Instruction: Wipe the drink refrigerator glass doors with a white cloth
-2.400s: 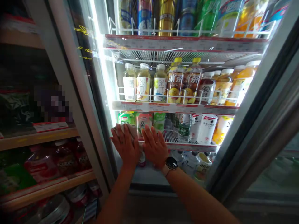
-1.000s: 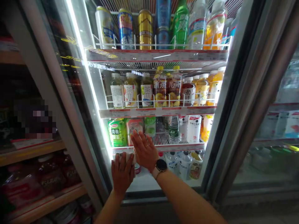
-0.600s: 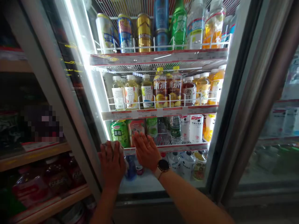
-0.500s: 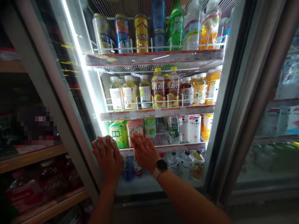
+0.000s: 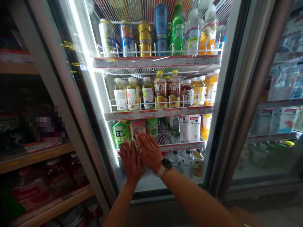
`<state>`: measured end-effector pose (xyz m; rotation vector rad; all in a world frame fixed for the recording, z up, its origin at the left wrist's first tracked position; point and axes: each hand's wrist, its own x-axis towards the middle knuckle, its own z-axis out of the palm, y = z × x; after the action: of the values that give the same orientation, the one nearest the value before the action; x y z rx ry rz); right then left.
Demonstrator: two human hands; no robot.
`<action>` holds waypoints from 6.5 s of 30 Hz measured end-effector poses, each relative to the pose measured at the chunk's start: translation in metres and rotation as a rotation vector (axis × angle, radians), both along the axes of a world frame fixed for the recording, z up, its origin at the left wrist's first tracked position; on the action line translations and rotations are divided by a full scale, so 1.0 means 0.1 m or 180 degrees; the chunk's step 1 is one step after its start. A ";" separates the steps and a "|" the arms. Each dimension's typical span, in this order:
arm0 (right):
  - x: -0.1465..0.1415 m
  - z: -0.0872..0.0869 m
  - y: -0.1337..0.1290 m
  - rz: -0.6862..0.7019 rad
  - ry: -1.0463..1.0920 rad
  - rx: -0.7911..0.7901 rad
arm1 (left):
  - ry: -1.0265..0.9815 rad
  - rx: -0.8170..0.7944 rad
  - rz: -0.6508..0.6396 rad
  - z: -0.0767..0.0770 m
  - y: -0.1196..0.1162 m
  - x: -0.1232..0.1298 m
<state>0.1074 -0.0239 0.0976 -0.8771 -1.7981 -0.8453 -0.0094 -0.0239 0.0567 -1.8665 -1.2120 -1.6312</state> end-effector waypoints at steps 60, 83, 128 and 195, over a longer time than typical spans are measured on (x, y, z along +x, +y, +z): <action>0.26 0.06 0.08 0.0393 -0.1911 0.0153 | 0.0563 -0.0436 0.0305 -0.22 -0.07 -0.74; 0.29 1.17 0.13 0.0031 -0.1087 0.0551 | 0.0554 -0.0286 0.0346 -0.22 -0.07 -0.69; 0.75 0.31 0.06 0.0495 -0.0690 0.0291 | 0.0975 0.0372 0.0621 0.49 0.04 -0.23; 1.37 -0.38 -0.04 -0.0356 0.1412 0.0288 | 0.1196 0.0708 0.1000 0.10 0.19 -0.03</action>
<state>0.2444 -0.0283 0.0596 -1.0223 -1.3266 -0.7272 -0.0123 -0.0046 0.0670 -1.6499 -1.0490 -1.1352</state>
